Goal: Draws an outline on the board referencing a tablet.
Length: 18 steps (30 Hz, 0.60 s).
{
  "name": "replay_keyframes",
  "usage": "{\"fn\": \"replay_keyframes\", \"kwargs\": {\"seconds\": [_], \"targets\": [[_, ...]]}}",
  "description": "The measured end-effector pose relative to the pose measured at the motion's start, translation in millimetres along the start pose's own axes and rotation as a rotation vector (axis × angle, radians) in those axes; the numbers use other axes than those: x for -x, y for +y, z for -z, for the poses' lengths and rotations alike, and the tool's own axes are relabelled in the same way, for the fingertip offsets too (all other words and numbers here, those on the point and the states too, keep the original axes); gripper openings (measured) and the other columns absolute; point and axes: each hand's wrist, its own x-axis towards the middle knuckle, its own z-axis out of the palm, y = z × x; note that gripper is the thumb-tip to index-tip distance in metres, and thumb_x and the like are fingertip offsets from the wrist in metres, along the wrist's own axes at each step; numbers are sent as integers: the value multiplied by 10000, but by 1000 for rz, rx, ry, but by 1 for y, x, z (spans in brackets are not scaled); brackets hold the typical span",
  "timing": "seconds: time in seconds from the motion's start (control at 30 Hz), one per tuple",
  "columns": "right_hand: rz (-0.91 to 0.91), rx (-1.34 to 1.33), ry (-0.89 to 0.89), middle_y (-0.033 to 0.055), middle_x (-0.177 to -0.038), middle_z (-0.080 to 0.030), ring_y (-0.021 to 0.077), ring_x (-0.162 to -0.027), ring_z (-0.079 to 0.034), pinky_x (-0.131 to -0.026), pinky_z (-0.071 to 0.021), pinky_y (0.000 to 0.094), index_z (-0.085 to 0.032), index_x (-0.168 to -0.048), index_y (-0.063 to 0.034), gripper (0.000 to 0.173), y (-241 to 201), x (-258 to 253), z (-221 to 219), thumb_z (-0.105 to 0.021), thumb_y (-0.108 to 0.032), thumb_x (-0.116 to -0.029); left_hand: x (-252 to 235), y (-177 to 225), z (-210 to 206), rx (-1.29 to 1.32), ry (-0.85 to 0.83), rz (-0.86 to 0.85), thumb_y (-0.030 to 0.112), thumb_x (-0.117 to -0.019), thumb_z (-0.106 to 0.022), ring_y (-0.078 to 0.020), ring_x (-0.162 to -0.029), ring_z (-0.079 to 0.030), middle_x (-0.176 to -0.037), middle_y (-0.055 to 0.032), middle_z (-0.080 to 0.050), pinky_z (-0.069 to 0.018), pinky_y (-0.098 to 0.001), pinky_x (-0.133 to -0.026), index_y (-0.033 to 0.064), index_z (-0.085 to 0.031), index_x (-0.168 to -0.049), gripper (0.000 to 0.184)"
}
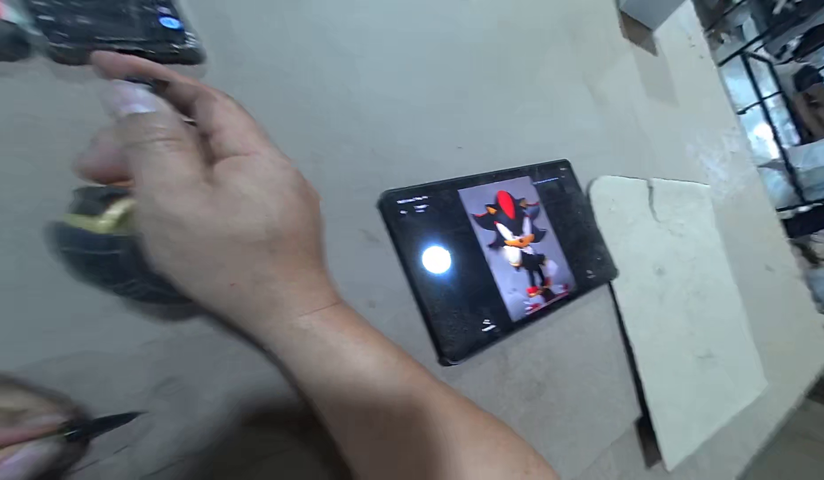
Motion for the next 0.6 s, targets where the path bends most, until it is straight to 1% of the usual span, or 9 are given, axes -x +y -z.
{"fn": "replay_keyframes", "kwargs": {"seconds": [0.07,0.1,0.2,0.27,0.3,0.4,0.47,0.53,0.6], "targets": [[-73,-22,-84,69,-856,-709,134,-752,-688,-693,-606,342,-625,-1348,-36,323,-43,2,22,-434,-144,-1111,12,-28,28,54,15,-74,105,-902,-672,-71,-717,-662,-821,3,-686,-564,-211,-680,44,-656,-891,64],[-43,-46,-80,63,-846,-704,120,-743,-686,-695,-609,320,-623,-1334,-11,313,-46,3,22,-440,-118,-1103,17,-36,37,24,99,-88,192,-902,-703,-88,-629,-668,-778,8,-698,-579,-227,-579,114,-663,-871,93],[48,-83,57,44,-820,-698,116,-726,-685,-674,-607,295,-625,-1288,9,294,-36,4,15,-444,-134,-1106,20,-40,52,-293,407,-82,444,-911,-707,-57,-413,-506,-540,63,-577,-412,-237,-370,233,-642,-653,340],[55,-90,168,41,-824,-698,119,-720,-687,-655,-604,286,-617,-1291,0,294,-34,3,15,-444,-156,-1111,17,-36,64,-587,527,55,627,-887,-646,-70,-373,-423,-464,75,-481,-331,-286,-352,270,-564,-562,489],[40,-83,197,31,-834,-696,110,-715,-679,-644,-592,270,-612,-1308,-22,297,-35,5,16,-445,-173,-1114,14,-34,68,-664,575,99,677,-880,-626,-85,-382,-421,-470,71,-463,-338,-306,-361,267,-535,-575,519],[-21,-32,179,3,-848,-694,92,-670,-652,-587,-560,238,-613,-1343,-105,321,-40,10,18,-438,-259,-1123,-10,-21,74,-802,687,41,571,-913,-659,-72,-533,-561,-641,87,-582,-488,-334,-481,220,-648,-834,360],[-22,-48,185,8,-836,-698,101,-681,-667,-607,-577,245,-628,-1311,-88,304,-38,8,16,-448,-242,-1119,-48,-2,83,-830,654,-42,385,-962,-688,-163,-725,-683,-846,-22,-707,-586,-442,-651,115,-712,-1076,294],[5,-88,210,21,-826,-709,109,-726,-696,-667,-607,264,-635,-1262,-32,271,-35,2,12,-463,-175,-1109,-101,21,96,-826,542,-19,317,-1000,-658,-278,-866,-713,-992,-122,-730,-584,-553,-784,96,-649,-1333,400],[31,-67,197,13,-825,-709,97,-736,-701,-688,-615,271,-626,-1248,-9,272,-34,0,13,-449,-162,-1110,-154,37,107,-804,361,89,378,-1000,-665,-338,-991,-700,-1124,-167,-717,-541,-615,-902,170,-491,-1534,599]]}}
